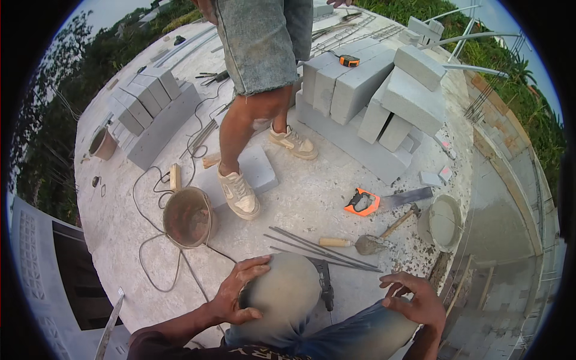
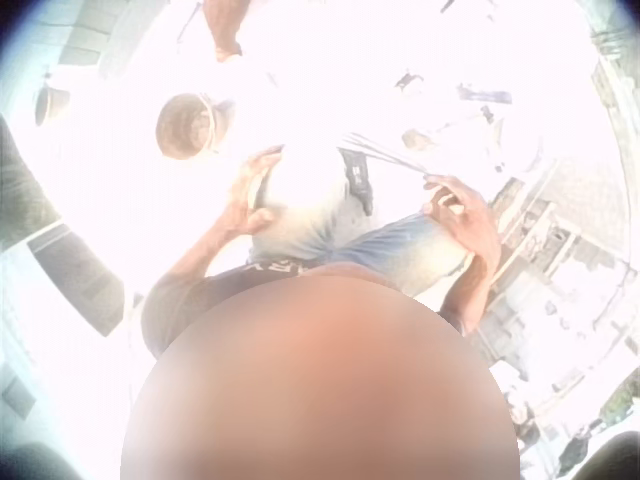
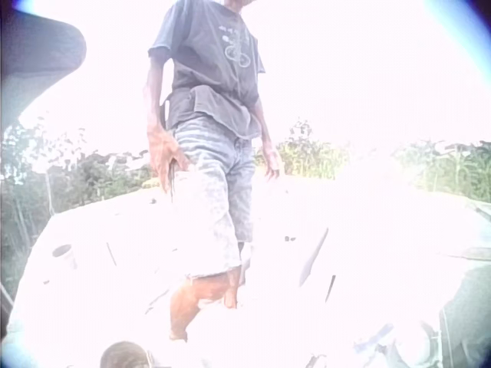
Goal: Laying mortar and positioning lightweight concrete blocks on a rooftop construction site.
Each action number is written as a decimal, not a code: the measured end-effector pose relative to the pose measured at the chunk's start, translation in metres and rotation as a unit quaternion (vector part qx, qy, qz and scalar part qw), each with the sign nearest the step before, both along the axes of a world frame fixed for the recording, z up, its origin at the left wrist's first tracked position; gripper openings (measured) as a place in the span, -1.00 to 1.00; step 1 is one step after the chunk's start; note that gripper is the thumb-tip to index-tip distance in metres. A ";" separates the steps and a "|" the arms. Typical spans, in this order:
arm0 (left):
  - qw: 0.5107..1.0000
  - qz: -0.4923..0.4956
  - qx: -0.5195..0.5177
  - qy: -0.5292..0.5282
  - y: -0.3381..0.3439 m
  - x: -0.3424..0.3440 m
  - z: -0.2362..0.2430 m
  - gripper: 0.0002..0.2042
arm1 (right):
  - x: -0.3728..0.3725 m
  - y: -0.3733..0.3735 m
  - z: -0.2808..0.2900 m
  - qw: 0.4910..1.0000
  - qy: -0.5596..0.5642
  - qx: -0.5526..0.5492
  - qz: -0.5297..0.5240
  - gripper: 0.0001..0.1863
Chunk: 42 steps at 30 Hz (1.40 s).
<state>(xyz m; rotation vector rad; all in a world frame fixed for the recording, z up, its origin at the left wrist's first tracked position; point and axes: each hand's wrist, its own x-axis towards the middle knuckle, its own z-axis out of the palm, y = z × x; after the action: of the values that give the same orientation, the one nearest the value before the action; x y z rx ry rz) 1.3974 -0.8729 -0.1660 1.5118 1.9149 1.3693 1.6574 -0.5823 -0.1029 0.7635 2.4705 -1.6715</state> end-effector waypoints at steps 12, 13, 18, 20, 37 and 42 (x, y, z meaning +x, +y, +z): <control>0.970 0.059 -0.219 -0.082 0.052 0.041 0.068 -0.25 | -0.006 -0.038 -0.035 0.913 -0.238 0.316 0.099 -0.66; 0.964 0.058 -0.240 -0.094 0.049 0.042 0.076 -0.26 | -0.005 -0.041 -0.029 0.913 -0.256 0.308 0.071 -0.66; 0.928 0.093 -0.314 -0.178 0.028 0.057 0.120 -0.28 | 0.008 -0.063 -0.010 0.936 -0.220 0.271 0.042 -0.65; 0.919 0.105 -0.326 -0.195 0.011 0.064 0.133 -0.28 | 0.011 -0.082 0.001 0.948 -0.217 0.232 0.030 -0.63; 0.751 0.424 -0.317 -0.395 -0.152 0.156 0.250 -0.54 | 0.091 -0.115 0.190 0.941 -0.245 0.109 0.206 -0.57; 0.650 0.554 -0.194 -0.482 -0.219 0.141 0.286 -0.60 | 0.062 -0.100 0.188 0.899 -0.343 0.104 0.251 -0.57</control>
<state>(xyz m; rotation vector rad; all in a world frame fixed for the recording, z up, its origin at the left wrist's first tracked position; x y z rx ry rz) 1.5381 -1.0915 0.1196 -0.7884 2.0052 1.4368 1.7197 -0.6824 0.0852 0.5317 2.0837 -0.7834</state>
